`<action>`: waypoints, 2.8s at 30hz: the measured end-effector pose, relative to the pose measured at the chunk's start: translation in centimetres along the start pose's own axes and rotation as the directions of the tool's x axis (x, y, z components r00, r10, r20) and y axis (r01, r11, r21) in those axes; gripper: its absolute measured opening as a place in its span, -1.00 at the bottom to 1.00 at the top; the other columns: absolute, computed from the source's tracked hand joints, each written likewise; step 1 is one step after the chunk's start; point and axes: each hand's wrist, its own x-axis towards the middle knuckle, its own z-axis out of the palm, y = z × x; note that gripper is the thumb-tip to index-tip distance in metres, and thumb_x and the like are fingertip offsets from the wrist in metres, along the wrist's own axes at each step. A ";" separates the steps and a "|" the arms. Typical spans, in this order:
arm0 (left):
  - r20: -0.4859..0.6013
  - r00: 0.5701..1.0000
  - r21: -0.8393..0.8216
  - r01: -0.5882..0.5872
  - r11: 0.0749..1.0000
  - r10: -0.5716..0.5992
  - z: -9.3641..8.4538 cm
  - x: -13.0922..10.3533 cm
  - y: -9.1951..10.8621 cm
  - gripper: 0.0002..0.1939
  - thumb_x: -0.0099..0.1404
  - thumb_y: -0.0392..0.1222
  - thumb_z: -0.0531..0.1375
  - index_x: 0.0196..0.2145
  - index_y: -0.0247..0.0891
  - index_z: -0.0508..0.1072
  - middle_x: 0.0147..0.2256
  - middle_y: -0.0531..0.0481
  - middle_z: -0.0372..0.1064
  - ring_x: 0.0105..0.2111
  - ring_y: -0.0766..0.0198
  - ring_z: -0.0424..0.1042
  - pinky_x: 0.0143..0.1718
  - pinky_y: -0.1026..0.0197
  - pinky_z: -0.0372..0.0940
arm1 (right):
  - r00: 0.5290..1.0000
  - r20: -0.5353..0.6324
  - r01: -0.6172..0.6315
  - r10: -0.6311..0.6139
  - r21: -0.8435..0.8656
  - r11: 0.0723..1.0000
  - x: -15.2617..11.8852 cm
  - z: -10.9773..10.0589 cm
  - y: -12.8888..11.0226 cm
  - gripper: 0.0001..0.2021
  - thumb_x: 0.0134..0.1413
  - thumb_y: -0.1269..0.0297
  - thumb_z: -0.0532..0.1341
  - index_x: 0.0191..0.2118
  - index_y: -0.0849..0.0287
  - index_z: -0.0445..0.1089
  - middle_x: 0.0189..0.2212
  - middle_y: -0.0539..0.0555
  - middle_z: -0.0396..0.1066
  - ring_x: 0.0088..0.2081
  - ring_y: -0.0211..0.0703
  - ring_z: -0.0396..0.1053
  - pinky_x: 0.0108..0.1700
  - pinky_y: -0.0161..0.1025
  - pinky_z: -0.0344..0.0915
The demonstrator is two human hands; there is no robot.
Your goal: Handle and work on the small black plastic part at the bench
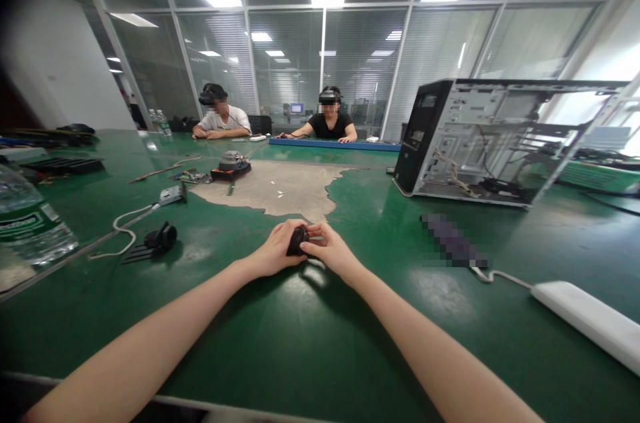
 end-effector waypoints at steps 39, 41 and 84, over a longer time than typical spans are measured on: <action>-0.024 0.999 0.038 -0.021 0.999 0.022 0.3 0.0 -0.2 -0.38 0.00 -0.21 0.21 -0.02 -0.17 0.01 -0.08 -0.06 0.12 -0.02 0.17 0.13 0.04 0.06 -0.01 | 0.996 -0.082 0.017 -0.021 -0.051 0.999 0.5 0.1 1.0 -0.71 -0.20 0.18 0.24 -0.31 0.14 0.21 -0.31 0.02 0.27 -0.33 -0.24 0.31 -0.24 -0.17 0.28; -0.020 1.000 0.039 -0.021 0.999 0.022 0.2 0.0 -0.2 -0.38 0.00 -0.21 0.21 -0.02 -0.17 0.00 -0.09 -0.06 0.12 -0.02 0.17 0.13 0.04 0.06 -0.02 | 0.999 -0.048 -0.011 0.009 -0.037 0.999 0.4 0.0 1.0 -0.69 -0.20 0.18 0.24 -0.29 0.13 0.21 -0.29 0.03 0.27 -0.32 -0.24 0.32 -0.23 -0.16 0.28; -0.017 1.000 0.002 0.003 1.000 -0.003 -0.2 0.0 0.2 -0.40 0.00 -0.20 0.21 -0.03 -0.15 0.02 -0.10 -0.06 0.14 -0.04 0.14 0.16 0.01 0.01 0.02 | 0.999 -0.036 -0.039 0.038 -0.048 0.998 0.6 -0.2 0.8 -0.69 -0.17 0.13 0.22 -0.26 0.14 0.24 -0.34 0.03 0.32 -0.33 -0.24 0.32 -0.26 -0.20 0.30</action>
